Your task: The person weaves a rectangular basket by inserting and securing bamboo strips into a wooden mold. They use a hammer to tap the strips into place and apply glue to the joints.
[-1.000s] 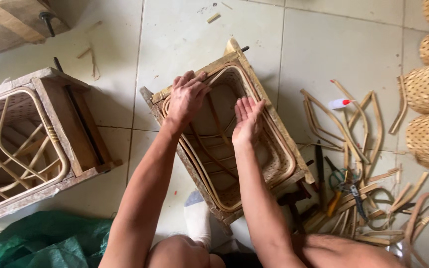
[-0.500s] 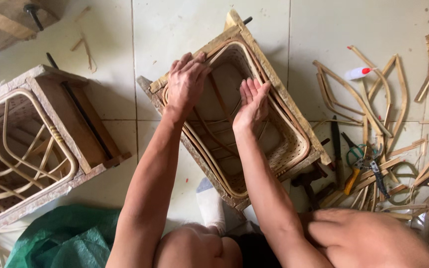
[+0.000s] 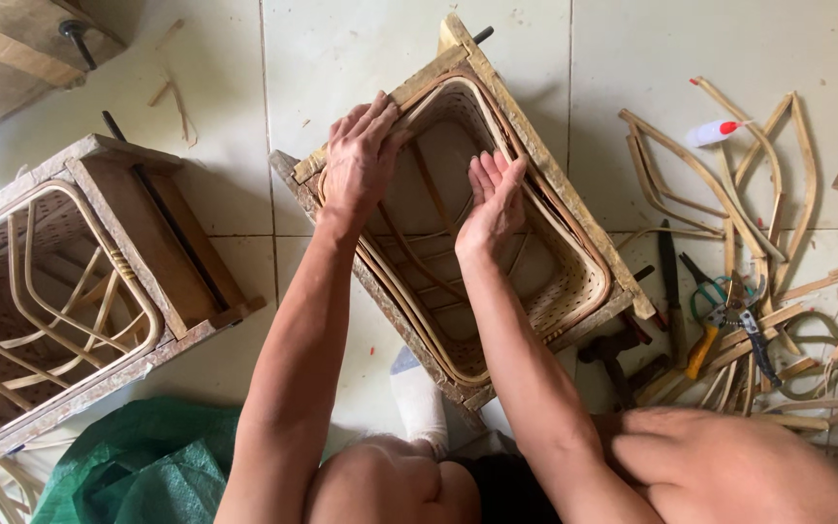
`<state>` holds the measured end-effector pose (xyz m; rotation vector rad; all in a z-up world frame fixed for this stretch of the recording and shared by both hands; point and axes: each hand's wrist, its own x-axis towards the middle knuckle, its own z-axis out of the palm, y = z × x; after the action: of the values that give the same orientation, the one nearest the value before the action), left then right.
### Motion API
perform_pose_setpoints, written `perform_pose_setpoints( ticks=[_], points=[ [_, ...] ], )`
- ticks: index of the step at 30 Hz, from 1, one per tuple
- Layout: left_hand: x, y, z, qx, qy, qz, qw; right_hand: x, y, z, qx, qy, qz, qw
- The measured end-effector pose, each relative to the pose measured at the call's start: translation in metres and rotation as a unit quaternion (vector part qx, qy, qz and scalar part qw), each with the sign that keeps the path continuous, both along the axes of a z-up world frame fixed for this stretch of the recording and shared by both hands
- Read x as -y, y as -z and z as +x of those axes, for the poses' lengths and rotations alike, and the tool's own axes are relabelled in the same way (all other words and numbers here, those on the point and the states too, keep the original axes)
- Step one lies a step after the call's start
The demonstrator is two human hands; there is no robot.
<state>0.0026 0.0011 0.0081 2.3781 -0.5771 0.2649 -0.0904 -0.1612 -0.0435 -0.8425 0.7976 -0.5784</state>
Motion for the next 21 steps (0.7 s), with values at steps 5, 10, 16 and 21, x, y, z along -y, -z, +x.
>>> perform_pose_setpoints(
  ticks=[5,10,16,21],
  points=[
    [-0.003,0.013,0.001,0.002,-0.006,-0.009,1.0,0.002,-0.005,0.005,0.009,-0.01,-0.001,1.0],
    [0.0,0.024,0.004,0.002,-0.012,-0.006,1.0,0.005,-0.022,-0.016,-0.082,-0.105,-0.004,0.991],
    [0.001,0.025,0.004,-0.001,-0.021,0.005,1.0,-0.019,-0.032,-0.015,-0.161,-0.661,0.012,0.732],
    [-0.001,0.013,0.002,-0.012,-0.018,-0.004,1.0,-0.035,-0.008,0.016,-0.09,-0.749,0.035,0.656]
  ],
)
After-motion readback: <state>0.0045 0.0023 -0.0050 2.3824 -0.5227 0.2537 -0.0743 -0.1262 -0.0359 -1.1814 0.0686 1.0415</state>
